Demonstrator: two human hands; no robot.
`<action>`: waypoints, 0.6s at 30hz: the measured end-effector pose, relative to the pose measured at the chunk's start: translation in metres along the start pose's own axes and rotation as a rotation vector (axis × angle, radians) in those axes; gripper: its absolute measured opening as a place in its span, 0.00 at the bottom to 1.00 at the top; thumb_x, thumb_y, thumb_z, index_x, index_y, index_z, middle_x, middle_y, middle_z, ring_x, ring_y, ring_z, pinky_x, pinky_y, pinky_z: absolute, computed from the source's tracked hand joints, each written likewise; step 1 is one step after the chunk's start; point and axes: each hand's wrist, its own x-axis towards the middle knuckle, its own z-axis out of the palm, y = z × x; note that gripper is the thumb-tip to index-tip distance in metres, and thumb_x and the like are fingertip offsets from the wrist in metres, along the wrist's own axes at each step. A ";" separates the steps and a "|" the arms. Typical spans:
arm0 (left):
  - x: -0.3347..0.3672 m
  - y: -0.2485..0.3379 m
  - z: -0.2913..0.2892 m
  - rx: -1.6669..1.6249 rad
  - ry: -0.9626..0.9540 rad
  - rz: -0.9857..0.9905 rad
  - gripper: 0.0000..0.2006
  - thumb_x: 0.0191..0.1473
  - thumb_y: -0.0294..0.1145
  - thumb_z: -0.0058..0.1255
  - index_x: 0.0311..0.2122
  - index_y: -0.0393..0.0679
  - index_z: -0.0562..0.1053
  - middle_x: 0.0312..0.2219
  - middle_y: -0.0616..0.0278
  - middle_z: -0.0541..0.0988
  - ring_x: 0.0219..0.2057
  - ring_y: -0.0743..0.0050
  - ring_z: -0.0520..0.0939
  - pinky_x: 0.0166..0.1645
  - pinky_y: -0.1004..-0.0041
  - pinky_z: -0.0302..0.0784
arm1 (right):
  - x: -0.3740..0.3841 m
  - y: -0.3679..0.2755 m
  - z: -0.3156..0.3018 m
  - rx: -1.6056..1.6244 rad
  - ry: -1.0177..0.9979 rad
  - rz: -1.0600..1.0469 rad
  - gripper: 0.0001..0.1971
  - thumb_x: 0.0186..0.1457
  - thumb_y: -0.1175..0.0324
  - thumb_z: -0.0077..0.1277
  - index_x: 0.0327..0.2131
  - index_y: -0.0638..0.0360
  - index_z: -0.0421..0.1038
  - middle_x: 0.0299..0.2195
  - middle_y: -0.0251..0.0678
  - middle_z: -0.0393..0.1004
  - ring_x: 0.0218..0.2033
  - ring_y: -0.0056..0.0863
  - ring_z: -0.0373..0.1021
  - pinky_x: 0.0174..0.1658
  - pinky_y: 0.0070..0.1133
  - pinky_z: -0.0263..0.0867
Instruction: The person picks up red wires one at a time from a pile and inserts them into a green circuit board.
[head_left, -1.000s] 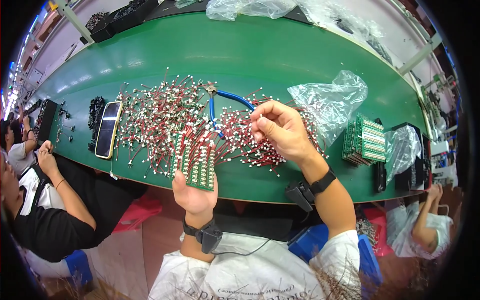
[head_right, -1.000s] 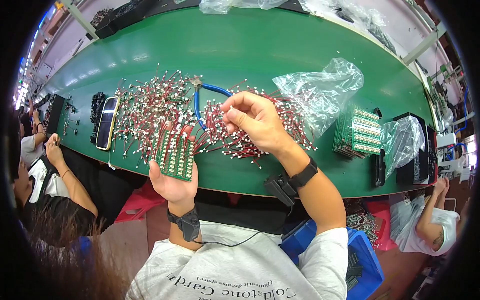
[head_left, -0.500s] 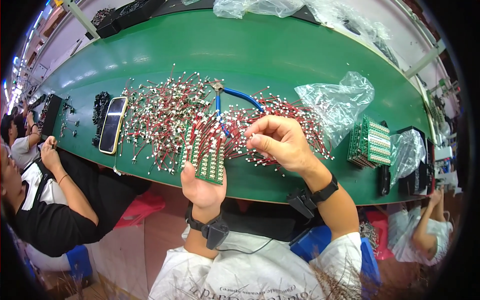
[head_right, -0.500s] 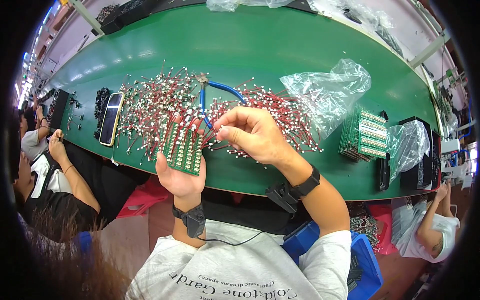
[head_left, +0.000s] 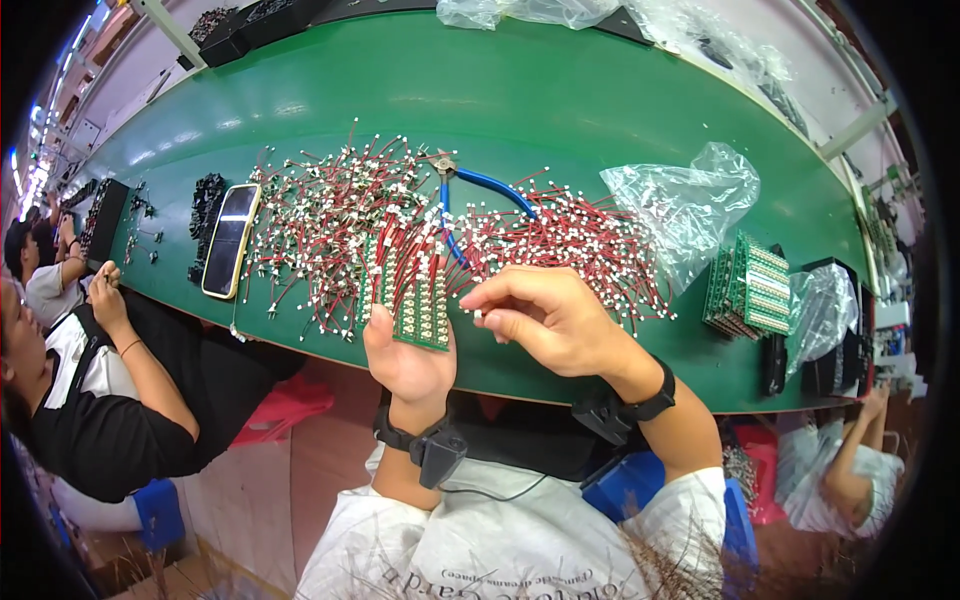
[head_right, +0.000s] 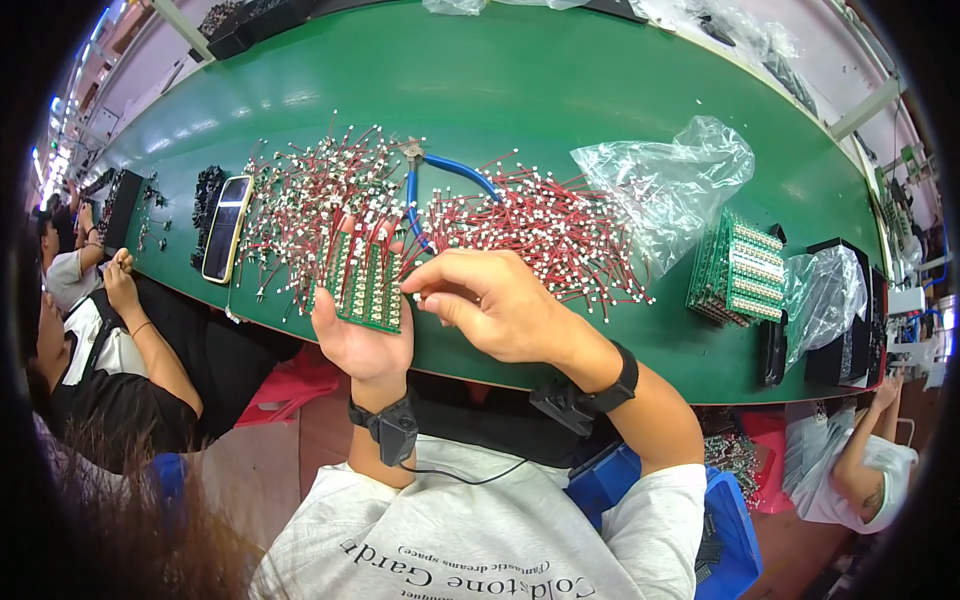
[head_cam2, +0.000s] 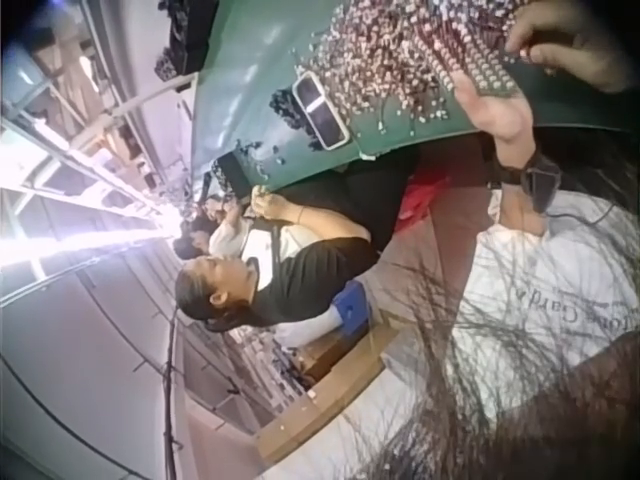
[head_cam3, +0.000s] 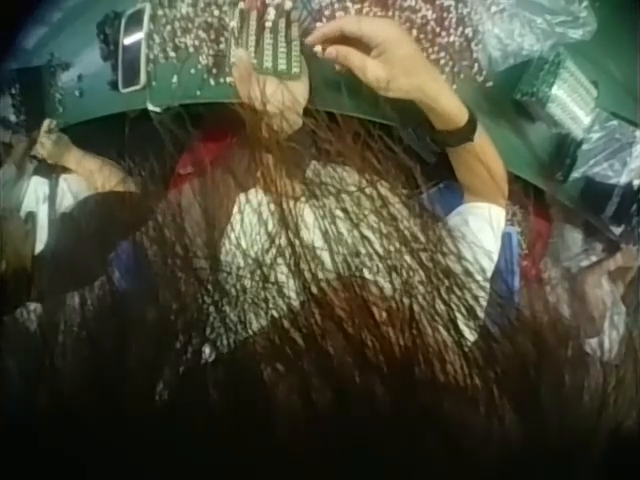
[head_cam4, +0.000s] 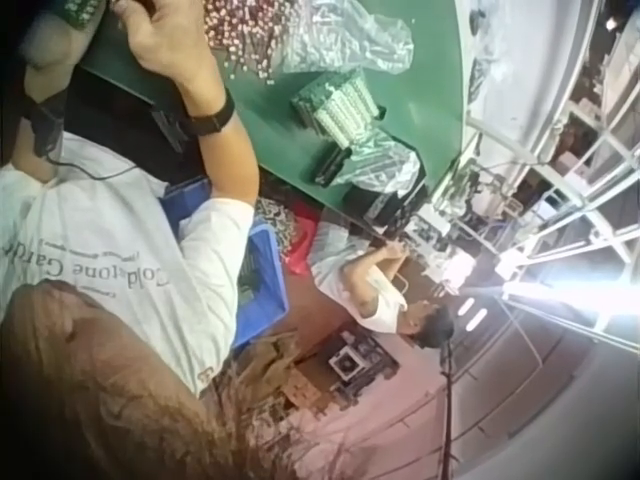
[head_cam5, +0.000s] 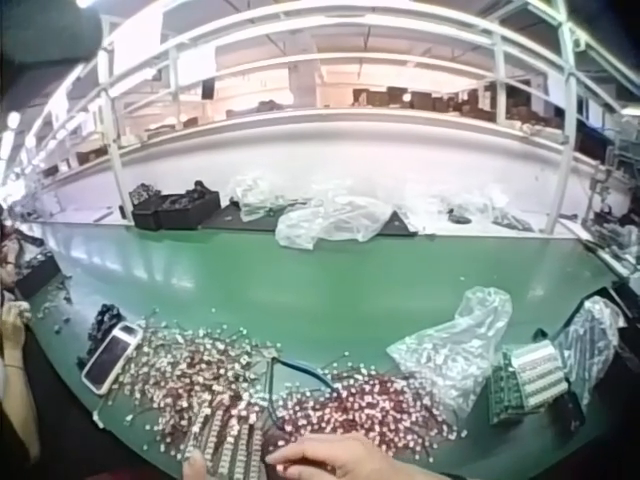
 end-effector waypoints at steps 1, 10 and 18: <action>0.001 0.001 0.002 0.000 -0.001 -0.002 0.39 0.60 0.56 0.41 0.65 0.33 0.53 0.56 0.47 0.69 0.55 0.55 0.73 0.60 0.59 0.66 | 0.001 0.003 -0.001 -0.139 0.042 -0.008 0.06 0.55 0.79 0.52 0.37 0.67 0.74 0.30 0.39 0.77 0.30 0.22 0.74 0.33 0.20 0.70; -0.001 0.001 0.004 0.033 0.043 0.064 0.37 0.60 0.53 0.42 0.64 0.32 0.54 0.59 0.51 0.67 0.56 0.55 0.71 0.62 0.59 0.63 | 0.010 0.024 -0.011 -0.437 0.116 -0.194 0.03 0.52 0.77 0.56 0.31 0.65 0.75 0.28 0.38 0.77 0.25 0.24 0.74 0.30 0.19 0.69; -0.002 0.000 0.006 -0.027 0.010 0.014 0.36 0.60 0.52 0.42 0.64 0.32 0.55 0.55 0.50 0.70 0.53 0.56 0.74 0.60 0.60 0.66 | 0.005 0.016 0.001 -0.296 0.119 -0.067 0.04 0.51 0.79 0.54 0.32 0.64 0.74 0.27 0.36 0.73 0.27 0.26 0.73 0.29 0.20 0.67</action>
